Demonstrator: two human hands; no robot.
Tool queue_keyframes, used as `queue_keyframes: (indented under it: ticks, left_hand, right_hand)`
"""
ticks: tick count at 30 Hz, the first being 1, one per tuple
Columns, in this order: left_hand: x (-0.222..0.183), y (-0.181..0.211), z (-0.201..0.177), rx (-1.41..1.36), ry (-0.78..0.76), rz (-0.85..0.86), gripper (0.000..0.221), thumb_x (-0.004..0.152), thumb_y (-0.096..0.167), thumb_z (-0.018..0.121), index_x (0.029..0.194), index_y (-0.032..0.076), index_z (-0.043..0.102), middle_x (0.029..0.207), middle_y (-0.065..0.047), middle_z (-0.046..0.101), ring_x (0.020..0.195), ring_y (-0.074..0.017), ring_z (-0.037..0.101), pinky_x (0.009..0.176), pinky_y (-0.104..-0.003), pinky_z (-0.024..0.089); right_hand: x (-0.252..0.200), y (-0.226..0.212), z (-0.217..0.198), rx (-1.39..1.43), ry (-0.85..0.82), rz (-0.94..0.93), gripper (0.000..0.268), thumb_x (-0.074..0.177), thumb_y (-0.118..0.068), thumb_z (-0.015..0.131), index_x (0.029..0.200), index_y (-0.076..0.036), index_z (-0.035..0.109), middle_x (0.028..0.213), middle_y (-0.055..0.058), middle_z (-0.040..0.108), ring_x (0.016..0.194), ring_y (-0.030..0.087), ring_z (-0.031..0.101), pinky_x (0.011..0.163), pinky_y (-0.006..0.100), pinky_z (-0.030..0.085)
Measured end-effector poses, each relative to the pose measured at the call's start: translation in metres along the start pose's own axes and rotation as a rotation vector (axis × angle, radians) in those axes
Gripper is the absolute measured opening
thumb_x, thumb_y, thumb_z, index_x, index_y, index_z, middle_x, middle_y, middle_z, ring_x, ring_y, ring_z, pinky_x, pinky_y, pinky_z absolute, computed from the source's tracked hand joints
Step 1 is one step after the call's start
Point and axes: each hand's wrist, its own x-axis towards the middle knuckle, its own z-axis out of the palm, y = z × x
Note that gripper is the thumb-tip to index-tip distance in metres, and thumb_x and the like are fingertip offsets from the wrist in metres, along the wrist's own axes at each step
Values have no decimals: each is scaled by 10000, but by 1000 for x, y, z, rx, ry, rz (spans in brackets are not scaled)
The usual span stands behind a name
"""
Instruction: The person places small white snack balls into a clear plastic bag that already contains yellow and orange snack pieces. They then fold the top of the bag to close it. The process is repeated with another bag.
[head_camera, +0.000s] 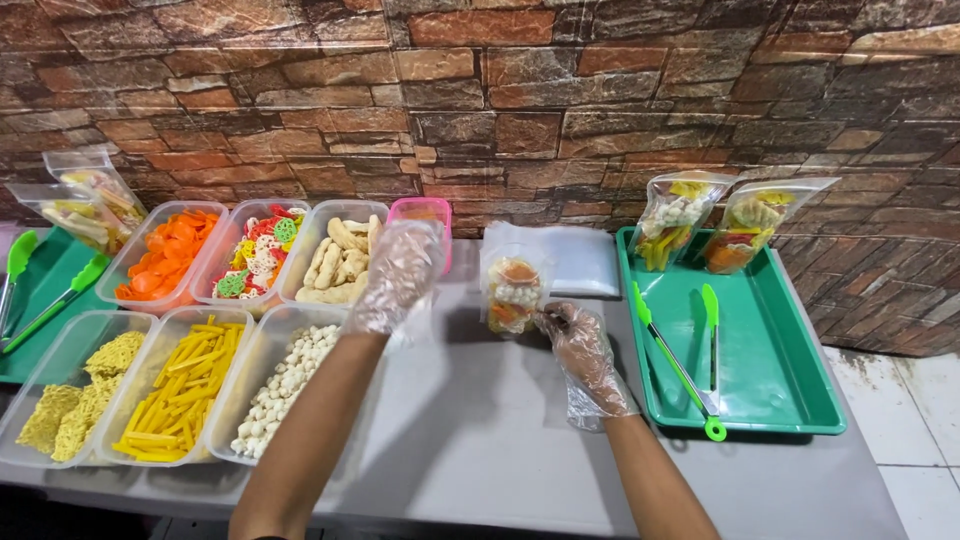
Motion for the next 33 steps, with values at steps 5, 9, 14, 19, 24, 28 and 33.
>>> queue_keyframes:
  ticks: [5, 9, 14, 19, 24, 28, 33]
  left_hand:
    - [24, 31, -12, -479, -199, -435, 187, 915, 364, 650, 806, 213, 673, 785, 4, 629, 761, -185, 632, 755, -281, 573]
    - [37, 47, -9, -773, -316, -700, 215, 976, 299, 564, 893, 182, 724, 856, -100, 656, 795, -302, 656, 756, -387, 594]
    - [36, 52, 17, -954, -341, -718, 299, 920, 73, 478, 905, 122, 773, 857, -110, 718, 724, -323, 709, 687, -414, 641]
    - [74, 210, -62, -2741, -689, -143, 216, 869, 243, 620, 857, 152, 816, 782, -42, 765, 860, -296, 761, 792, -436, 618]
    - [61, 178, -13, -2852, -718, -537, 182, 894, 254, 641, 876, 158, 794, 768, -21, 751, 814, -253, 737, 753, -393, 596]
    - [45, 122, 20, -2917, -733, -1023, 148, 923, 266, 665, 898, 164, 770, 753, 2, 734, 763, -206, 711, 710, -344, 572]
    - [26, -5, 33, -2896, -714, -1570, 126, 951, 279, 689, 920, 170, 745, 737, 26, 718, 712, -158, 684, 667, -295, 548]
  right_hand:
    - [2, 3, 4, 64, -4, 79, 174, 903, -201, 742, 1049, -108, 752, 943, 166, 765, 964, 339, 745, 809, 439, 596]
    - [4, -2, 0, 87, -3, 90, 170, 893, -200, 763, 1038, -113, 751, 943, 160, 761, 952, 329, 747, 809, 440, 596]
    - [6, -5, -5, 94, -23, 129, 198, 898, -208, 758, 1080, -131, 744, 966, 151, 760, 969, 312, 744, 847, 427, 590]
    - [3, -17, -11, 30, -56, 165, 205, 903, -230, 744, 1088, -142, 754, 956, 139, 768, 980, 326, 736, 850, 435, 580]
    - [9, -6, -8, -8, -71, 181, 213, 909, -276, 745, 1095, -173, 757, 953, 102, 776, 977, 298, 742, 836, 414, 587]
    - [2, -11, -7, -15, -44, 152, 205, 896, -263, 754, 1074, -161, 754, 926, 127, 770, 944, 312, 742, 797, 424, 587]
    - [-5, -37, -9, 56, 15, 217, 219, 851, -212, 745, 1068, -188, 732, 802, 80, 740, 779, 204, 721, 689, 347, 592]
